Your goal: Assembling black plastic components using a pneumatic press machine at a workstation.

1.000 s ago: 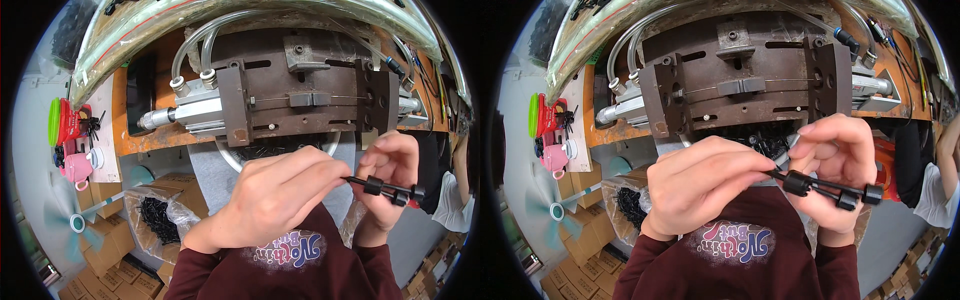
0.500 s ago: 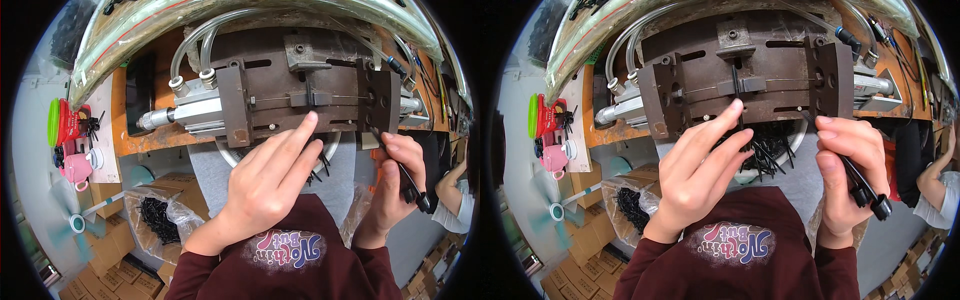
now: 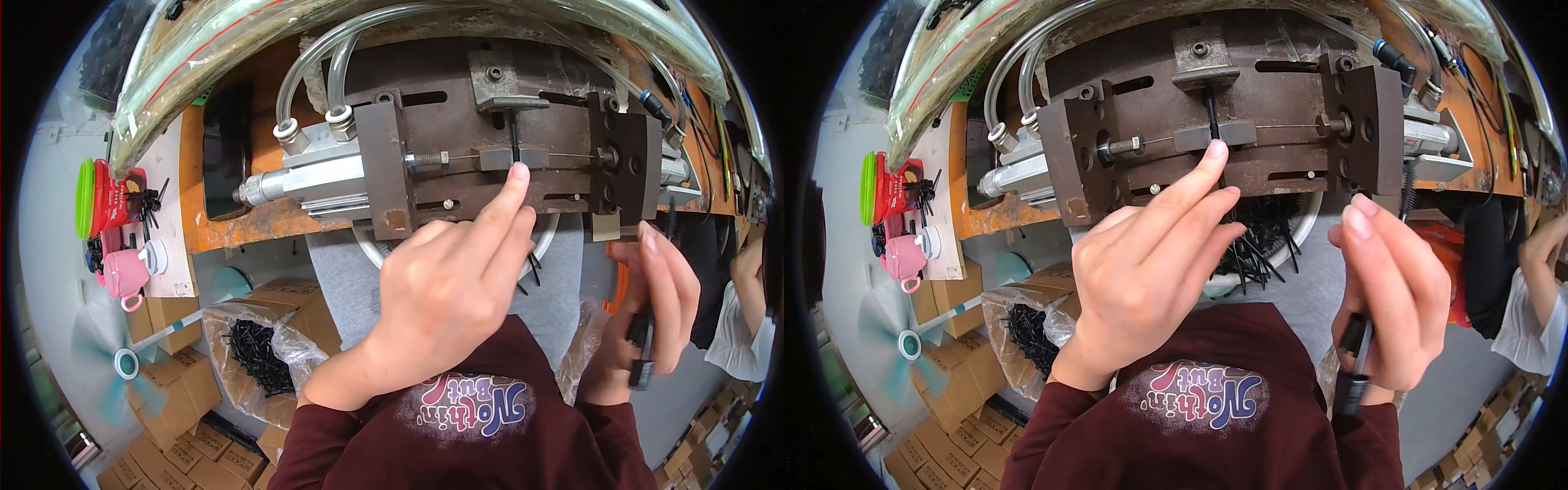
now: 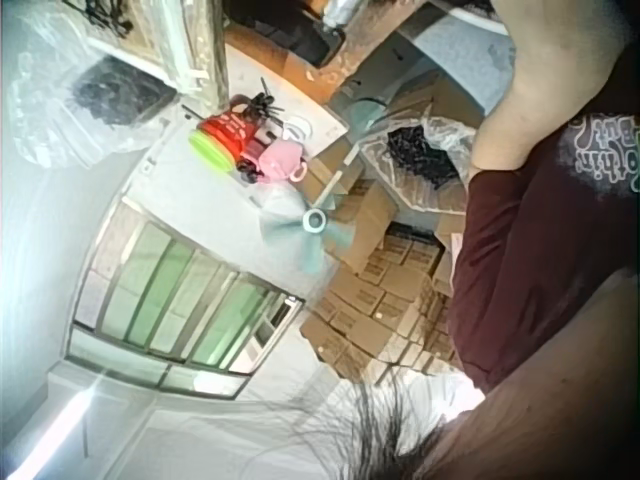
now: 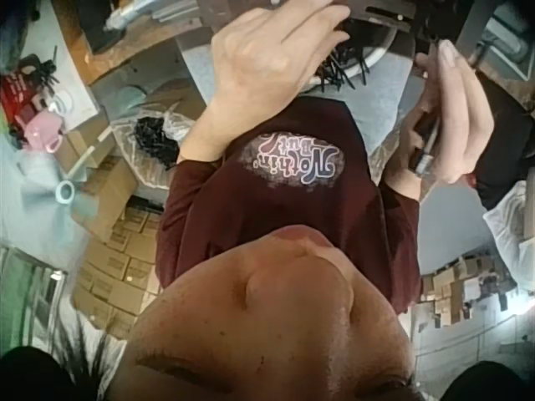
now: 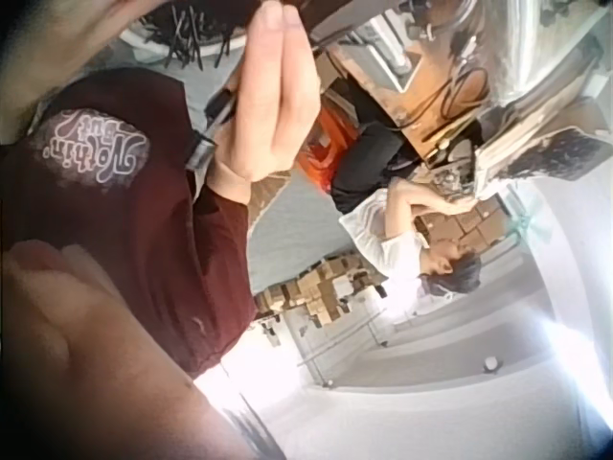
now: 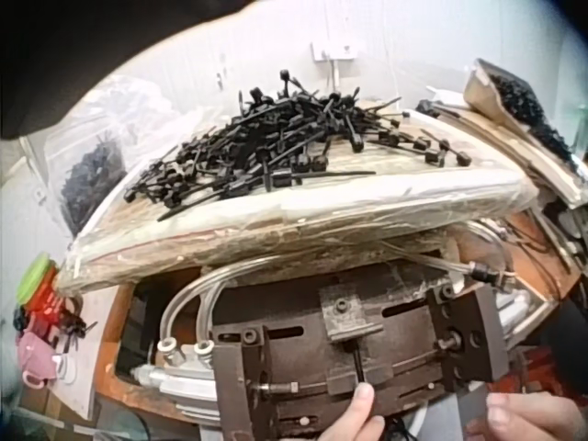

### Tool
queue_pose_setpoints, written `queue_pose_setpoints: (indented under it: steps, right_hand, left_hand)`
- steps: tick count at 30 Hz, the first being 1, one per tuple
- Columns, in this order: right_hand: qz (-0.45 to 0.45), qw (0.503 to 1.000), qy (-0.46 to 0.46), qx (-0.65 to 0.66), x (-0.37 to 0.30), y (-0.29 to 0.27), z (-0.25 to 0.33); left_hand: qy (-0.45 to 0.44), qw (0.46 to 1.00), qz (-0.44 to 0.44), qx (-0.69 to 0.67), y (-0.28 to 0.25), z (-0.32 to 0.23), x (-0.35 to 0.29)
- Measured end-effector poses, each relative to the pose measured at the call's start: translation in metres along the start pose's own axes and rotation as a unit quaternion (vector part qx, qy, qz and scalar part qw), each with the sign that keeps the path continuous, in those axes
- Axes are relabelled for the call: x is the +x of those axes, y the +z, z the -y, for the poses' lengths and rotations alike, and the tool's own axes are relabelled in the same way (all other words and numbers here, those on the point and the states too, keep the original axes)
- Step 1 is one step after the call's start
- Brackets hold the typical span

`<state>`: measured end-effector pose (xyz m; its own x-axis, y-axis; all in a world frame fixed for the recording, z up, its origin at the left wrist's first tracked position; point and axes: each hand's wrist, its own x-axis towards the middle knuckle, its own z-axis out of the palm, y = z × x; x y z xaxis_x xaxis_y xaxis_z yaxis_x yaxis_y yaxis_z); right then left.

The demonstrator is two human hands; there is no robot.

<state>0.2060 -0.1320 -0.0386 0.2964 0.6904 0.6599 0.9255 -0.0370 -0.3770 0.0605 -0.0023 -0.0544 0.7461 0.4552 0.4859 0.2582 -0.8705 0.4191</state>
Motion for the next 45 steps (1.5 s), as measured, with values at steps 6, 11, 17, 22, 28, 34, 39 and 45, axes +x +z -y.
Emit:
queue_pose_setpoints:
  steps: [6, 11, 17, 22, 28, 34, 39, 45]
  right_hand:
    - [0.025, 0.992, -0.121, -0.018, 0.007, 0.013, -0.005]
    - [-0.004, 0.997, -0.081, -0.006, 0.010, 0.024, -0.006]
    - [0.010, 0.998, -0.019, 0.056, 0.006, 0.009, -0.014]
    - [0.017, 0.975, 0.062, 0.214, 0.006, -0.001, -0.002]
    - [0.009, 0.940, 0.046, 0.339, 0.000, 0.003, -0.015]
    - [0.089, 0.989, 0.000, 0.115, 0.012, 0.007, 0.001]
    - [0.146, 0.984, -0.060, 0.086, 0.022, 0.023, 0.000]
    - [0.160, 0.981, -0.106, 0.014, 0.026, 0.042, 0.002]
  left_hand:
    - [0.002, 0.904, 0.018, -0.427, -0.013, -0.017, -0.012]
    - [-0.006, 0.958, -0.029, -0.286, -0.020, -0.016, -0.009]
    - [0.016, 0.998, -0.058, -0.023, 0.004, -0.001, -0.007]
    - [0.047, 0.998, -0.042, 0.024, 0.008, 0.002, 0.001]
    - [0.006, 1.000, -0.003, 0.025, 0.001, -0.002, 0.004]
    - [0.007, 0.999, -0.030, -0.012, 0.004, 0.002, 0.000]
    - [-0.011, 0.984, -0.050, -0.172, -0.015, 0.005, -0.013]
    - [-0.104, 0.927, -0.066, -0.354, -0.037, 0.006, -0.025]
